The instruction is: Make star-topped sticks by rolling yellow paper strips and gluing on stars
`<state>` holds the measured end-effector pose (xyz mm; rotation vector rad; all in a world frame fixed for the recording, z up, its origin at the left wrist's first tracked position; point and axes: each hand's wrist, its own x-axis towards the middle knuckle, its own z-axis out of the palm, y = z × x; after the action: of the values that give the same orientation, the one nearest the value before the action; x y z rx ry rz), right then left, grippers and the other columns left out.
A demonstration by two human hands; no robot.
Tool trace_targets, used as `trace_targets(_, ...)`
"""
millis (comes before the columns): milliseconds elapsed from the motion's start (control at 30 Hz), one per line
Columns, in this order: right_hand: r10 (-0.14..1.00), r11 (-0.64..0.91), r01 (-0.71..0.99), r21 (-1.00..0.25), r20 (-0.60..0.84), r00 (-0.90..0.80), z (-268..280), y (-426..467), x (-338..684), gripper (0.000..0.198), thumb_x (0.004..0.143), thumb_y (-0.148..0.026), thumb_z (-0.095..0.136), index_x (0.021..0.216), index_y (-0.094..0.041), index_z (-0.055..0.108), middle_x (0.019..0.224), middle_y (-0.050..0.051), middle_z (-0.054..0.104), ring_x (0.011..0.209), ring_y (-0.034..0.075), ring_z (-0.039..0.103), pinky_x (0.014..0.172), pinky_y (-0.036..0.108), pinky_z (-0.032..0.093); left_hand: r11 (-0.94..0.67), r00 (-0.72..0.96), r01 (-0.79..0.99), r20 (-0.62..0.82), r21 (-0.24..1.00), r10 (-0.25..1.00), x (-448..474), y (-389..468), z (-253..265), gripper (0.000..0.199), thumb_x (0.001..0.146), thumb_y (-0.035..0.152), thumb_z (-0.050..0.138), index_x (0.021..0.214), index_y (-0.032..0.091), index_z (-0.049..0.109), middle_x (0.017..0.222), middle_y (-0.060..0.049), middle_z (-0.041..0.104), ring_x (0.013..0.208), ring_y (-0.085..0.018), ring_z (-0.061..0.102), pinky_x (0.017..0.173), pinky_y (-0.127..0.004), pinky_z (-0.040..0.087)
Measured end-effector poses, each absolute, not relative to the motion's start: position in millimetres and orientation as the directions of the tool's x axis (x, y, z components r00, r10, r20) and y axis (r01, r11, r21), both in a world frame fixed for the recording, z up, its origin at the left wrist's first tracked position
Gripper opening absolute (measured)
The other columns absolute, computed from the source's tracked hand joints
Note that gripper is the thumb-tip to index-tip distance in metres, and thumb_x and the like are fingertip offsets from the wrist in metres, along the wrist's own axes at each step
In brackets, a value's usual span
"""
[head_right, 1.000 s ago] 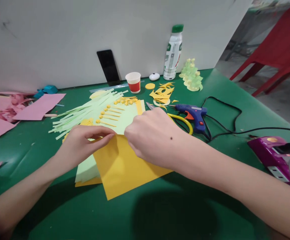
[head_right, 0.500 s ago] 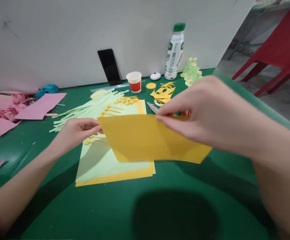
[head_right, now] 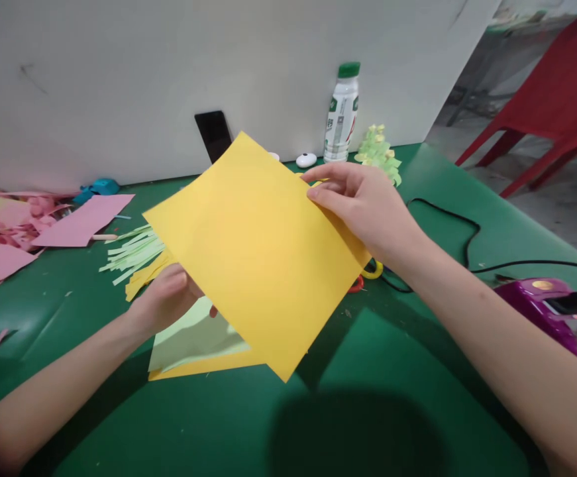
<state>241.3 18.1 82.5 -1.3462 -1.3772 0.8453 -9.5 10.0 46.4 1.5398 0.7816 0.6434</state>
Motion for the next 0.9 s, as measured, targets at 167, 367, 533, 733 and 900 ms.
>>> trace_targets(167, 0.943, 0.235, 0.511, -0.827, 0.322, 0.088, 80, 20, 240, 0.022, 0.078, -0.023, 0.055, 0.098, -0.016, 0.061, 0.083, 0.006, 0.065, 0.07, 0.014, 0.058, 0.058, 0.026, 0.045, -0.032, 0.476, 0.043, 0.008, 0.999, 0.88, -1, 8, 48, 0.023, 0.078, 0.037, 0.055, 0.068, 0.016, 0.058, 0.068, -0.004, 0.065, 0.057, -0.014, 0.062, 0.053, -0.026, 0.054)
trace_targets(367, 0.835, 0.476, 0.705, -0.526, 0.522, -0.175, 82, -5, 218, 0.027, 0.079, -0.028, 0.054, 0.101, -0.013, 0.058, 0.111, 0.011, 0.056, 0.104, 0.02, 0.051, 0.088, 0.033, 0.043, -0.143, 0.319, 0.06, 0.117, 0.988, 0.94, 10, 6, 53, 0.021, 0.076, 0.035, 0.063, 0.068, 0.015, 0.064, 0.061, -0.002, 0.067, 0.055, -0.013, 0.062, 0.056, -0.025, 0.053)
trace_targets(533, 0.922, 0.371, 0.555, -0.744, 0.221, -0.319, 86, -35, 195, 0.063, 0.07, -0.05, 0.059, 0.122, -0.017, 0.044, 0.124, 0.008, 0.05, 0.108, 0.023, 0.052, 0.081, 0.034, 0.05, -0.336, 0.331, 0.125, 0.28, 0.933, 0.901, 23, 3, 69, 0.024, 0.066, 0.039, 0.071, 0.059, 0.017, 0.062, 0.062, 0.002, 0.066, 0.058, -0.012, 0.059, 0.056, -0.022, 0.049)
trace_targets(733, 0.952, 0.245, 0.376, -0.894, 0.149, -0.268, 92, -34, 198, 0.056, 0.071, -0.04, 0.06, 0.121, -0.021, 0.043, 0.12, 0.006, 0.053, 0.103, 0.019, 0.055, 0.073, 0.027, 0.054, -0.576, 0.457, 0.094, 0.479, 0.812, 0.75, 34, 5, 76, 0.042, 0.069, 0.047, 0.065, 0.048, 0.016, 0.045, 0.055, 0.003, 0.052, 0.05, -0.009, 0.048, 0.048, -0.023, 0.041)
trace_targets(900, 0.963, 0.189, 0.176, -0.966, 0.147, -0.227, 97, -22, 214, 0.038, 0.072, -0.015, 0.051, 0.109, -0.024, 0.055, 0.1, -0.001, 0.063, 0.083, 0.014, 0.062, 0.068, 0.024, 0.055, -0.823, 0.523, 0.015, 0.697, 0.568, 0.49, 24, 12, 80, 0.03, 0.08, 0.03, 0.06, 0.056, 0.017, 0.047, 0.064, 0.002, 0.053, 0.061, -0.009, 0.052, 0.053, -0.021, 0.043)
